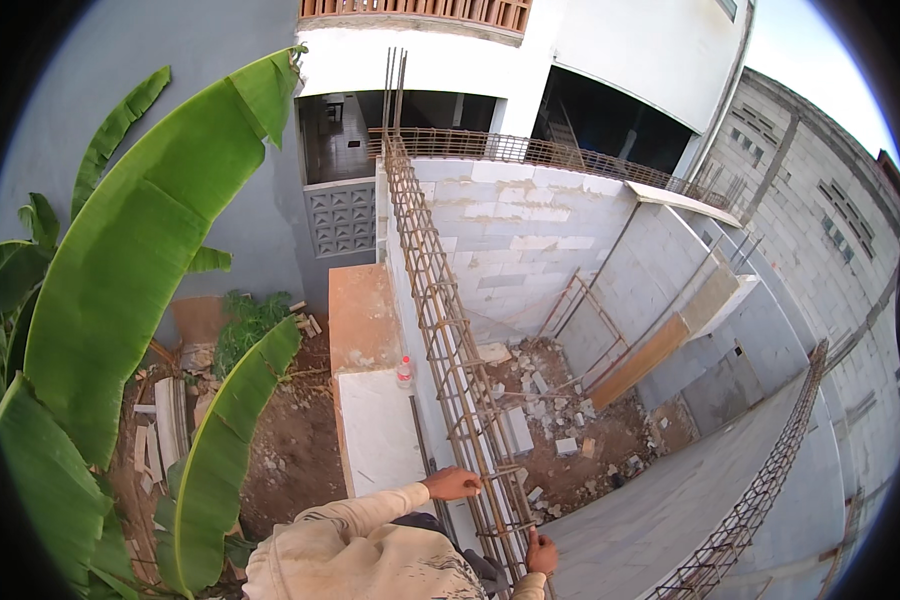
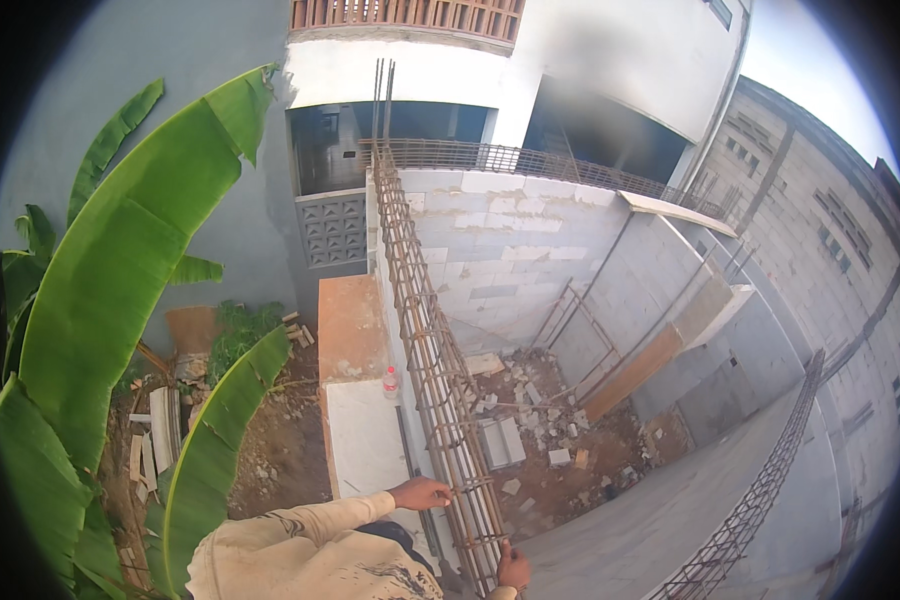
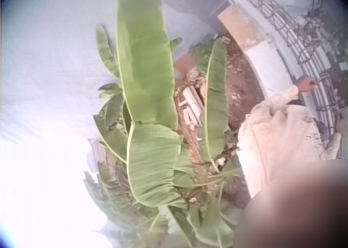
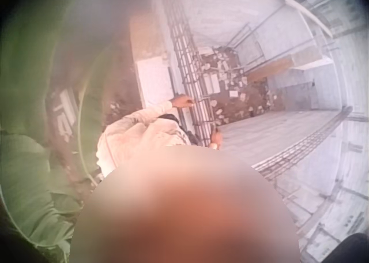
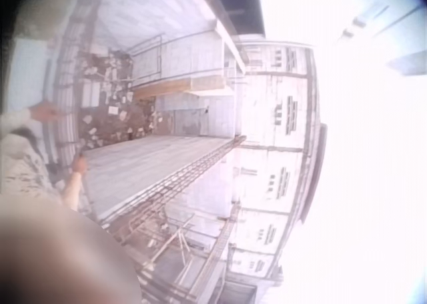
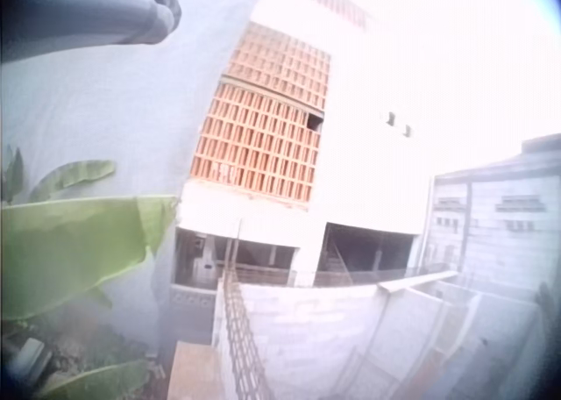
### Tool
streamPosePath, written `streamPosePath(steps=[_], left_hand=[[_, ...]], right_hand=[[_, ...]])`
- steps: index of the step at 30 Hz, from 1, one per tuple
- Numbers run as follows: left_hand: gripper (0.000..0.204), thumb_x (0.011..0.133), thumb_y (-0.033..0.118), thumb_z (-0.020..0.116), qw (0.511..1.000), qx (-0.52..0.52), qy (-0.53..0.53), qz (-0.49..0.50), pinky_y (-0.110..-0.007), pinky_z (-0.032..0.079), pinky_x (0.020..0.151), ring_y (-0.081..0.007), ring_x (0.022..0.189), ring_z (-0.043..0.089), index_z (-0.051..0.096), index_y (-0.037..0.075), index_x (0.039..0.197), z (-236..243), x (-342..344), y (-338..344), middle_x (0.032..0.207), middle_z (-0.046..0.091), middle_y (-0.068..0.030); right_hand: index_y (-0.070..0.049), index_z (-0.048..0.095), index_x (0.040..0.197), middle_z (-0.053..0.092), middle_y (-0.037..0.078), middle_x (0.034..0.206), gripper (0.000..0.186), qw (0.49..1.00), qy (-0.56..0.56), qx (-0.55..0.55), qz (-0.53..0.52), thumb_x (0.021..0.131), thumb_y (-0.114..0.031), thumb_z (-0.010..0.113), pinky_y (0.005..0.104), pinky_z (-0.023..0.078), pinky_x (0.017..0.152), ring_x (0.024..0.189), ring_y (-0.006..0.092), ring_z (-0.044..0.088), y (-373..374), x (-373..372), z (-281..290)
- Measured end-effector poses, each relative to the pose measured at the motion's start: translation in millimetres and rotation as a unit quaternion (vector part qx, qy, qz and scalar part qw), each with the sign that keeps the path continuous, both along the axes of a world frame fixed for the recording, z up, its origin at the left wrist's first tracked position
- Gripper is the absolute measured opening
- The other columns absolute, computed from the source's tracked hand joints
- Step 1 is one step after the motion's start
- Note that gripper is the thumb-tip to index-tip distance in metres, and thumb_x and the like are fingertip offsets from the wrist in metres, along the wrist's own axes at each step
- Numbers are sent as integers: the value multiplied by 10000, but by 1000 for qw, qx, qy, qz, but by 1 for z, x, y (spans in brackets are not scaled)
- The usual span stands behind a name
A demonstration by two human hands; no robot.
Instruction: The person lifts and positions long steel rebar rods into a vertical rebar cage at a construction site. They align the rods with the cage structure and secure them using a metal tool, working on a narrow elevated platform.
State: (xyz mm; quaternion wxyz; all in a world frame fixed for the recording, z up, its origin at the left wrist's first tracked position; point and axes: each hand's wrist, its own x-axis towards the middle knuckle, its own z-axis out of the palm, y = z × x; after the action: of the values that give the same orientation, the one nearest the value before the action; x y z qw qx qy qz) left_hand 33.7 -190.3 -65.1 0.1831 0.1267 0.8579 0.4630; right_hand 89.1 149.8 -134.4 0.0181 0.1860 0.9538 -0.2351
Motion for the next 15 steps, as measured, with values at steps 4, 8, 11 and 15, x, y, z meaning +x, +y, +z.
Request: streamPosePath(steps=[4,8,11,15], left_hand=[[341,960,358,591,1000,-1,-2,-5,-430,498,904,-324,1034,664,670,86,1150,-2,1,1,1100,706,-127],[345,959,355,591,1000,-7,-12,-9,-427,497,914,-320,1047,663,671,83,1156,-3,1,3,1107,708,-118],[341,945,355,600,1000,2,-6,-3,-419,515,880,-303,1007,680,688,79,1127,-4,2,4,1073,718,-120],[332,956,341,591,1000,-7,-23,-10,-427,497,917,-317,1047,666,676,87,1152,-5,4,5,1109,711,-116]], right_hand=[[-55,729,791,656,219,746,587,1000,6,14,2,863,-623,598,518,464,653,739,446,621,-2,-1,5],[-56,735,805,661,225,766,585,1000,15,12,5,865,-621,597,524,463,658,751,446,624,-3,-1,6],[-52,743,839,676,230,804,596,1000,2,18,-6,861,-629,597,527,481,698,796,449,637,-4,-1,7],[-47,750,881,692,241,867,620,1000,-1,13,-15,855,-646,593,528,499,757,861,452,649,-5,0,10]])
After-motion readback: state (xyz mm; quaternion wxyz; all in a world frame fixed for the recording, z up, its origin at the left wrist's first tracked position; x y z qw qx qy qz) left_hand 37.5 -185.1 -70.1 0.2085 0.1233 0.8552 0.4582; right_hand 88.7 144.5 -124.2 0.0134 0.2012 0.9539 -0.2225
